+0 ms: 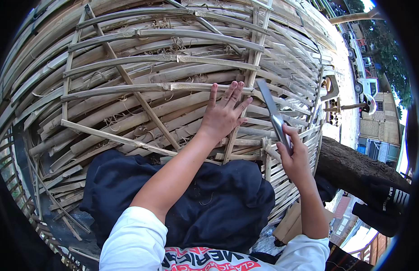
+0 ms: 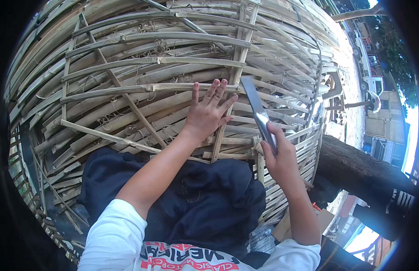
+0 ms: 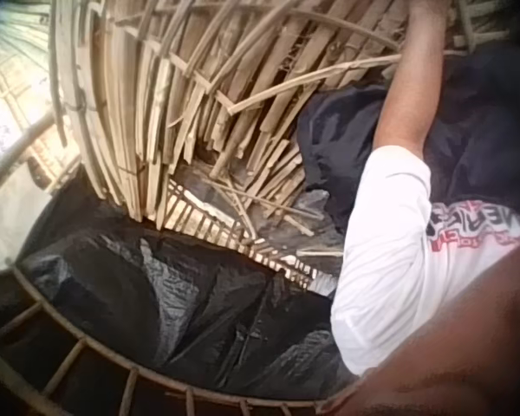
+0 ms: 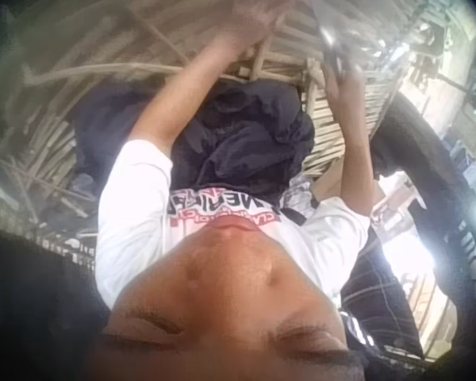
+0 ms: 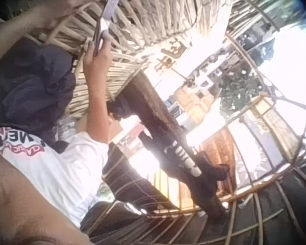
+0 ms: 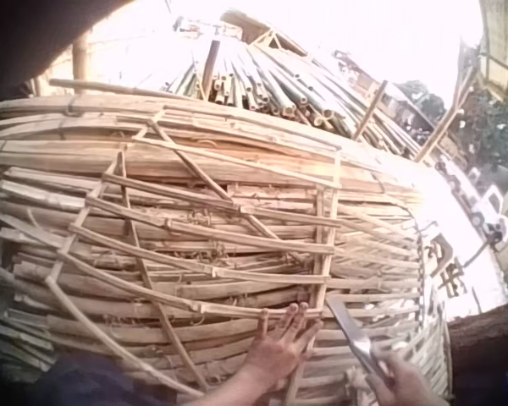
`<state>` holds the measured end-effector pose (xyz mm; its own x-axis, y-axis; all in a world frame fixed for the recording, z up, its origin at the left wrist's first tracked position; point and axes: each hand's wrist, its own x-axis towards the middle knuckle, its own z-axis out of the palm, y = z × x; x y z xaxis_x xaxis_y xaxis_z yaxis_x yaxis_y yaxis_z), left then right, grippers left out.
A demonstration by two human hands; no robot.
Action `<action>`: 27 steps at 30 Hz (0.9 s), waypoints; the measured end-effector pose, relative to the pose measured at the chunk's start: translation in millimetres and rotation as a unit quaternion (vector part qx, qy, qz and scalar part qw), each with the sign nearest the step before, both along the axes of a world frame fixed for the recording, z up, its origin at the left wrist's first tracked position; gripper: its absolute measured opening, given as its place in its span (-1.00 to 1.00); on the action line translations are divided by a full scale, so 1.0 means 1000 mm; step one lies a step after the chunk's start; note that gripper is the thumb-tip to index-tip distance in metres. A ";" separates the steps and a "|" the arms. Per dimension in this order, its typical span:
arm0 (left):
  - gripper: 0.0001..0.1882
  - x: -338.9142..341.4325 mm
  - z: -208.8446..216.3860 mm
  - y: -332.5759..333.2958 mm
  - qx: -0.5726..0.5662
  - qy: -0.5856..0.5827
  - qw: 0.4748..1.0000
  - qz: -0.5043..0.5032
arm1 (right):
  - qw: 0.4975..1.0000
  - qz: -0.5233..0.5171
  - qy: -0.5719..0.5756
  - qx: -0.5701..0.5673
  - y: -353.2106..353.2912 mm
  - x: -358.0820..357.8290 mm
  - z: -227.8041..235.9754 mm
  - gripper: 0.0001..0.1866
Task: The person constructs a bamboo structure by weaving thin bamboo strips through thicker bamboo poles and using a large knife to trim and tuck the ends of the strips into the lattice.
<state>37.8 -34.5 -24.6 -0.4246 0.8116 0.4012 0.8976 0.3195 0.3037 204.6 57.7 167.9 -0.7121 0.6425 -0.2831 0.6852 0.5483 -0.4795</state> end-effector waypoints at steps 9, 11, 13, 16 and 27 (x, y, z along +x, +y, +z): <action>-0.34 -0.001 0.001 0.002 -0.003 0.015 1.000 0.007 | 0.989 0.115 -0.045 0.085 0.004 -0.007 0.014 -0.55; -0.35 -0.002 0.001 0.002 0.001 0.006 1.000 0.006 | 0.993 0.084 -0.015 0.077 0.001 -0.014 0.025 -0.56; -0.35 -0.002 0.001 0.002 -0.003 0.008 1.000 0.007 | 0.992 0.058 0.044 0.104 -0.003 -0.013 0.022 -0.57; -0.34 -0.002 0.000 0.001 -0.001 0.013 1.000 0.006 | 0.987 0.100 0.015 0.128 -0.002 -0.011 0.016 -0.52; -0.31 -0.003 0.004 -0.001 0.021 -0.015 0.999 -0.020 | 0.989 -0.012 0.106 0.102 0.002 -0.024 -0.035 -0.55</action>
